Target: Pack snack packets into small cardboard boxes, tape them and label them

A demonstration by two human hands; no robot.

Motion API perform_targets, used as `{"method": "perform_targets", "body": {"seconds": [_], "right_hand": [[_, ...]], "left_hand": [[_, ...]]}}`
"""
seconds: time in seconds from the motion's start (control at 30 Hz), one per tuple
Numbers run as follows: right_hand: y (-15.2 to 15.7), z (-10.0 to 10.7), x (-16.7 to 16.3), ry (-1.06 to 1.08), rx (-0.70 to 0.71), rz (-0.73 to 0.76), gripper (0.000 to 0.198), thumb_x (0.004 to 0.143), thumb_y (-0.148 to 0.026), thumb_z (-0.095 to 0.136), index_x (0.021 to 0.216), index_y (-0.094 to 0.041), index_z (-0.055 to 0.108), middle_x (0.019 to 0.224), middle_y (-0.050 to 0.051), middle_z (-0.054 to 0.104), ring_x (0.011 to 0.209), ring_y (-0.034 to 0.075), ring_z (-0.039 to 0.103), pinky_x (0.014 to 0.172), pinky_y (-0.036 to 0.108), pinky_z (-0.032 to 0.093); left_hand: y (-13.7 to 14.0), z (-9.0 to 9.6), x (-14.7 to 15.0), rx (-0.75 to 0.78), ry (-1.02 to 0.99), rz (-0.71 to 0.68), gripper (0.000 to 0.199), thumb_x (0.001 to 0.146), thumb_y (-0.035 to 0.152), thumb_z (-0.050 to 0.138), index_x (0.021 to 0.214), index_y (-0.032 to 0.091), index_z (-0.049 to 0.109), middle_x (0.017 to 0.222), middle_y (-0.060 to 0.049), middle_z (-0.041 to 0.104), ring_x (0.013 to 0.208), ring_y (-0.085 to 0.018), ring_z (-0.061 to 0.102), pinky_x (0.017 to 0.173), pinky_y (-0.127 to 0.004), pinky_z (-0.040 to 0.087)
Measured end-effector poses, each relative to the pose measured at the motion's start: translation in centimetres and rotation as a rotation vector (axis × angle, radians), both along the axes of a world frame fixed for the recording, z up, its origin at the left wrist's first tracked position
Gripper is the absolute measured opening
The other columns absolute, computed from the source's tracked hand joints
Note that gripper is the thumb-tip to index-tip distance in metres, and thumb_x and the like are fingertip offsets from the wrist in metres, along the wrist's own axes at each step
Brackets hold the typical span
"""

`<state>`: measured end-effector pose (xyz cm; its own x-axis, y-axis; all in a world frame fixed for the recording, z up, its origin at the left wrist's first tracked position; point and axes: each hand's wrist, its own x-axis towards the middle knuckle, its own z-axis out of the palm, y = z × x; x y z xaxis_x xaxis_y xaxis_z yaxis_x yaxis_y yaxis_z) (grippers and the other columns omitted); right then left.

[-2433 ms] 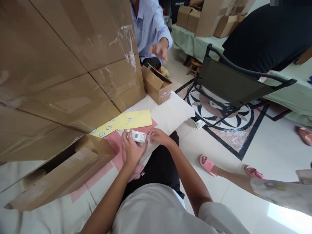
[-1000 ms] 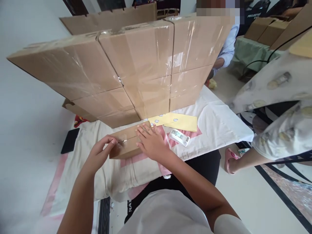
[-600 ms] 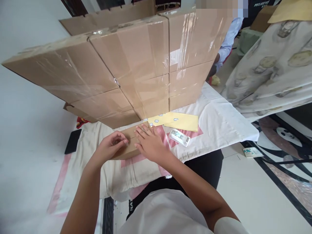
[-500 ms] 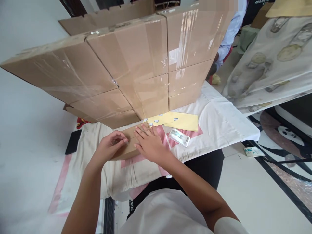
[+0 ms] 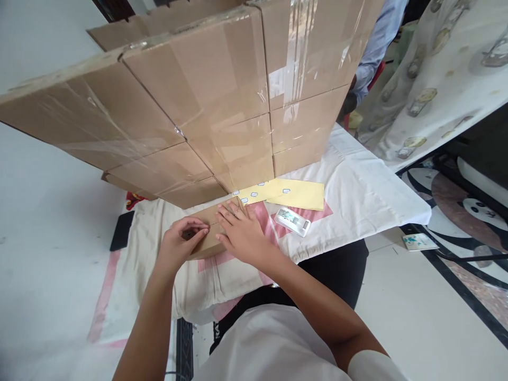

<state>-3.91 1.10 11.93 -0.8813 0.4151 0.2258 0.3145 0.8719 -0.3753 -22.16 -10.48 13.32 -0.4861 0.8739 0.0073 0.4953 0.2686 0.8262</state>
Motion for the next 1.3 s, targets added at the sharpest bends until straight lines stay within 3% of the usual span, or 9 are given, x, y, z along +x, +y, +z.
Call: {"method": "perform_targets", "body": {"seconds": [0.2, 0.3, 0.4, 0.6, 0.73, 0.9, 1.0, 1.17, 1.3], "right_hand": [[0.0, 0.0, 0.0, 0.013, -0.014, 0.004, 0.053, 0.106, -0.04, 0.038, 0.153, -0.017, 0.046, 0.165, 0.007, 0.035, 0.156, 0.028, 0.024, 0.124, 0.058, 0.023], [0.1, 0.1, -0.1, 0.01, -0.02, 0.004, 0.053, 0.107, -0.041, 0.037, 0.153, -0.016, 0.046, 0.165, 0.007, 0.036, 0.156, 0.028, 0.024, 0.124, 0.058, 0.025], [0.1, 0.2, -0.1, 0.005, -0.025, 0.007, 0.053, 0.106, -0.04, 0.04, 0.152, -0.016, 0.047, 0.165, 0.007, 0.036, 0.156, 0.029, 0.024, 0.122, 0.058, 0.027], [0.2, 0.1, 0.0, 0.032, -0.025, 0.013, 0.053, 0.105, -0.039, 0.043, 0.152, -0.015, 0.048, 0.164, 0.008, 0.037, 0.156, 0.029, 0.026, 0.121, 0.054, 0.03], [0.2, -0.2, 0.1, 0.025, -0.017, 0.014, 0.053, 0.105, -0.04, 0.042, 0.152, -0.016, 0.048, 0.165, 0.007, 0.037, 0.156, 0.028, 0.024, 0.121, 0.052, 0.031], [0.2, -0.4, 0.0, 0.019, -0.021, 0.019, 0.054, 0.105, -0.041, 0.041, 0.152, -0.016, 0.047, 0.165, 0.008, 0.037, 0.156, 0.028, 0.025, 0.119, 0.054, 0.033], [0.2, -0.2, 0.1, 0.018, -0.032, 0.018, 0.053, 0.105, -0.041, 0.043, 0.152, -0.017, 0.048, 0.164, 0.008, 0.037, 0.156, 0.028, 0.024, 0.12, 0.054, 0.032], [0.1, 0.2, 0.3, 0.027, -0.035, 0.014, 0.053, 0.104, -0.042, 0.046, 0.15, -0.017, 0.049, 0.164, 0.006, 0.038, 0.156, 0.026, 0.025, 0.123, 0.052, 0.03], [0.0, 0.3, 0.5, 0.043, -0.029, 0.009, 0.053, 0.104, -0.044, 0.045, 0.149, -0.016, 0.05, 0.164, 0.006, 0.039, 0.156, 0.025, 0.024, 0.124, 0.05, 0.028]], "left_hand": [[0.0, 0.3, -0.1, 0.027, 0.372, -0.047, 0.018, 0.089, 0.04, 0.068, 0.101, 0.027, 0.068, 0.114, -0.004, 0.074, 0.11, -0.025, 0.063, 0.1, -0.043, 0.046], [0.2, 0.6, -0.4, 0.007, 0.461, -0.086, 0.018, 0.09, 0.04, 0.067, 0.103, 0.028, 0.066, 0.129, -0.004, 0.07, 0.119, -0.027, 0.058, 0.106, -0.046, 0.04], [0.4, 0.8, -0.7, -0.085, 0.469, -0.073, 0.023, 0.088, 0.042, 0.068, 0.106, 0.029, 0.067, 0.139, -0.004, 0.064, 0.127, -0.031, 0.053, 0.109, -0.05, 0.035], [0.7, 1.1, -1.3, -0.221, 0.44, -0.021, 0.063, 0.083, 0.052, 0.071, 0.141, 0.033, 0.053, 0.146, -0.01, 0.059, 0.136, -0.036, 0.047, 0.111, -0.055, 0.029], [1.2, 0.7, -1.7, -0.231, 0.37, 0.021, 0.05, 0.088, 0.052, 0.065, 0.133, 0.032, 0.059, 0.14, -0.008, 0.064, 0.132, -0.032, 0.054, 0.115, -0.055, 0.025], [1.8, 0.0, -1.8, -0.174, 0.289, 0.053, 0.038, 0.088, 0.053, 0.063, 0.117, 0.03, 0.068, 0.127, -0.006, 0.07, 0.121, -0.028, 0.06, 0.108, -0.047, 0.039], [1.9, -0.2, -2.0, -0.172, 0.264, 0.06, 0.039, 0.088, 0.056, 0.062, 0.115, 0.029, 0.068, 0.125, -0.006, 0.071, 0.119, -0.027, 0.061, 0.103, -0.043, 0.043], [1.4, -0.3, -2.5, -0.248, 0.411, -0.04, 0.05, 0.085, 0.061, 0.064, 0.123, 0.03, 0.061, 0.13, -0.006, 0.067, 0.121, -0.03, 0.058, 0.11, -0.051, 0.035], [1.0, -0.8, -3.0, -0.257, 0.462, -0.08, 0.056, 0.083, 0.063, 0.064, 0.128, 0.031, 0.057, 0.133, -0.006, 0.065, 0.121, -0.031, 0.058, 0.109, -0.052, 0.035]]}}
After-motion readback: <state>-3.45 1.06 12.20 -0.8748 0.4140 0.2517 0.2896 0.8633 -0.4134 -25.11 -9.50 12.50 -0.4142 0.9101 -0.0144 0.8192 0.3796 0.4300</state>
